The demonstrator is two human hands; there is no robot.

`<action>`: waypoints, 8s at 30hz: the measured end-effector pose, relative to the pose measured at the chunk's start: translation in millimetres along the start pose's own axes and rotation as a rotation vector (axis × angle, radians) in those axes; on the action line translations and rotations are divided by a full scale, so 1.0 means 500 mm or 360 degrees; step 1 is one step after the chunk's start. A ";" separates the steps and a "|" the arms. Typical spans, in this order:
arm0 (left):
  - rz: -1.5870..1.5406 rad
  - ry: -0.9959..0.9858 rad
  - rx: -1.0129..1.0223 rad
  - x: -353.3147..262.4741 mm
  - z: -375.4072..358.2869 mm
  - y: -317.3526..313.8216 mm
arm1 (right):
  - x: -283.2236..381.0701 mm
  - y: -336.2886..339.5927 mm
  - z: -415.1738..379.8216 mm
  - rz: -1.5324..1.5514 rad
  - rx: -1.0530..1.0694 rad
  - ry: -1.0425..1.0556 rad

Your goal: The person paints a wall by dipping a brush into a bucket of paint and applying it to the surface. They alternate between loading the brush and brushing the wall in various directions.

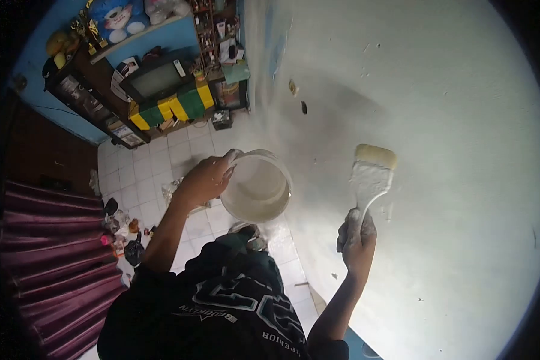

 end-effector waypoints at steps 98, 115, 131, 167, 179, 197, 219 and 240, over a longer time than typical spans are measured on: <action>0.0104 0.0417 -0.0046 0.035 -0.038 -0.280 | -0.144 -0.216 -0.019 -0.1728 0.0345 0.0395; -0.0020 0.0462 -0.0075 0.057 0.024 -0.242 | -0.103 -0.025 -0.160 -0.0598 -0.0316 0.0385; -0.0081 0.0395 0.0116 0.041 0.032 -0.274 | -0.143 -0.050 -0.162 -0.0709 -0.0480 0.0418; -0.0129 0.0188 0.0165 0.029 0.091 -0.290 | -0.195 -0.059 -0.136 0.1210 -0.0201 0.0256; -0.0085 0.0157 0.0234 0.007 0.092 -0.284 | -0.322 0.114 0.104 0.0580 -0.0757 0.0380; -0.0103 0.0100 0.0314 0.000 0.077 -0.295 | 0.118 0.141 -0.027 0.1060 -0.0628 0.0563; -0.0102 -0.0008 0.0504 -0.028 0.081 -0.384 | -0.098 0.144 0.007 0.1371 -0.0556 0.0183; -0.0080 0.0014 0.0452 -0.025 0.074 -0.367 | -0.399 0.134 0.068 0.1315 -0.0690 -0.0290</action>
Point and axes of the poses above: each hand's wrist, its own z-axis towards the middle knuckle, its own y-axis out of the back of the hand, x = y × z, the point moved 7 cm from there along z, towards the middle knuckle, and after that the axes turned 9 degrees about x, right-handed, at the moved point
